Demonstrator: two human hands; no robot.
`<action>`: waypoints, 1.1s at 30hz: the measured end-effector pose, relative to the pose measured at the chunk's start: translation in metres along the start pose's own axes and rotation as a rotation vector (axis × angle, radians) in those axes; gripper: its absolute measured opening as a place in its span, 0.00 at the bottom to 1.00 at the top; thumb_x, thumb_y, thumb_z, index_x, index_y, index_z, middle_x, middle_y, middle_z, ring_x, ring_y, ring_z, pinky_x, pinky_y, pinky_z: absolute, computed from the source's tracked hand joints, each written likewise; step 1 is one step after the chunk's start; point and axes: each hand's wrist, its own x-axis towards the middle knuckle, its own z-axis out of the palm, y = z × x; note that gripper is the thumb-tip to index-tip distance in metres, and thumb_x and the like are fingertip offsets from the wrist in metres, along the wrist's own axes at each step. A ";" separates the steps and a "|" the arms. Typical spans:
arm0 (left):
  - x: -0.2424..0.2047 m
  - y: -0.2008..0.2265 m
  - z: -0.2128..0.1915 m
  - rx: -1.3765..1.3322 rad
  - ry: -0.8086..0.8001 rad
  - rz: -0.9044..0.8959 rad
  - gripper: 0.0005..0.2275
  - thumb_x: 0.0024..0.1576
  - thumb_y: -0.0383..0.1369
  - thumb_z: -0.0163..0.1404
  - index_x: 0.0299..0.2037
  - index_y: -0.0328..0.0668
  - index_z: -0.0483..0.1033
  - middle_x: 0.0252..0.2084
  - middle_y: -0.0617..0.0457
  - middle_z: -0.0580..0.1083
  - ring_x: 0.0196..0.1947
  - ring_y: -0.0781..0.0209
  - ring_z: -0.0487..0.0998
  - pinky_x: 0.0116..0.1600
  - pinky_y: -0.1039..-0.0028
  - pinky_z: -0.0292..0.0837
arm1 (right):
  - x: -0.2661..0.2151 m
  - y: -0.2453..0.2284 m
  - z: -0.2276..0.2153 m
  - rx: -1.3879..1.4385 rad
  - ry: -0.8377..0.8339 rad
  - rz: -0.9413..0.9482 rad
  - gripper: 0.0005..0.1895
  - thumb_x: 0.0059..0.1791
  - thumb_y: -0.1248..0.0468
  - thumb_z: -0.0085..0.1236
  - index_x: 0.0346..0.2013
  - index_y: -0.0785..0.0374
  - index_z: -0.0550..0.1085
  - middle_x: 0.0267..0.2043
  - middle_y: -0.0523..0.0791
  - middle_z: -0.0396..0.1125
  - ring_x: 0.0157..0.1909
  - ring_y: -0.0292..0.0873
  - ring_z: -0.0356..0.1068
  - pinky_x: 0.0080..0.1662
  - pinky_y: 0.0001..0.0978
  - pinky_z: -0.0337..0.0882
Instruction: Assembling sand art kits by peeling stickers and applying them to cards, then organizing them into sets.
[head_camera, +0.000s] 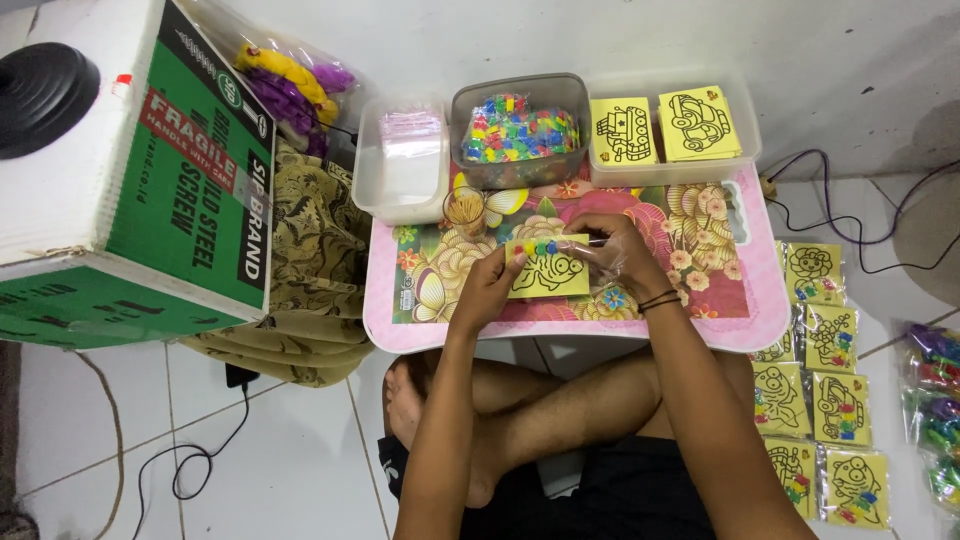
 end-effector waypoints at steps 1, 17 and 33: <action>0.001 -0.003 0.000 0.000 0.000 -0.001 0.11 0.66 0.38 0.47 0.41 0.38 0.78 0.24 0.52 0.73 0.29 0.63 0.68 0.40 0.69 0.68 | 0.000 0.002 0.001 0.000 0.000 0.001 0.11 0.44 0.67 0.71 0.40 0.64 0.81 0.38 0.50 0.76 0.42 0.38 0.67 0.46 0.35 0.73; 0.000 0.010 -0.001 -0.290 0.023 -0.063 0.14 0.68 0.37 0.43 0.51 0.32 0.75 0.33 0.49 0.77 0.31 0.64 0.76 0.41 0.71 0.76 | -0.006 -0.005 -0.003 -0.063 0.111 -0.061 0.08 0.53 0.63 0.61 0.28 0.57 0.79 0.21 0.41 0.69 0.28 0.33 0.63 0.38 0.26 0.66; 0.002 -0.002 0.003 -0.458 0.134 -0.045 0.16 0.68 0.38 0.44 0.54 0.30 0.74 0.35 0.46 0.77 0.30 0.64 0.78 0.36 0.73 0.78 | 0.013 0.060 -0.017 0.679 0.309 -0.187 0.20 0.55 0.49 0.49 0.36 0.64 0.72 0.19 0.46 0.58 0.18 0.33 0.53 0.23 0.22 0.57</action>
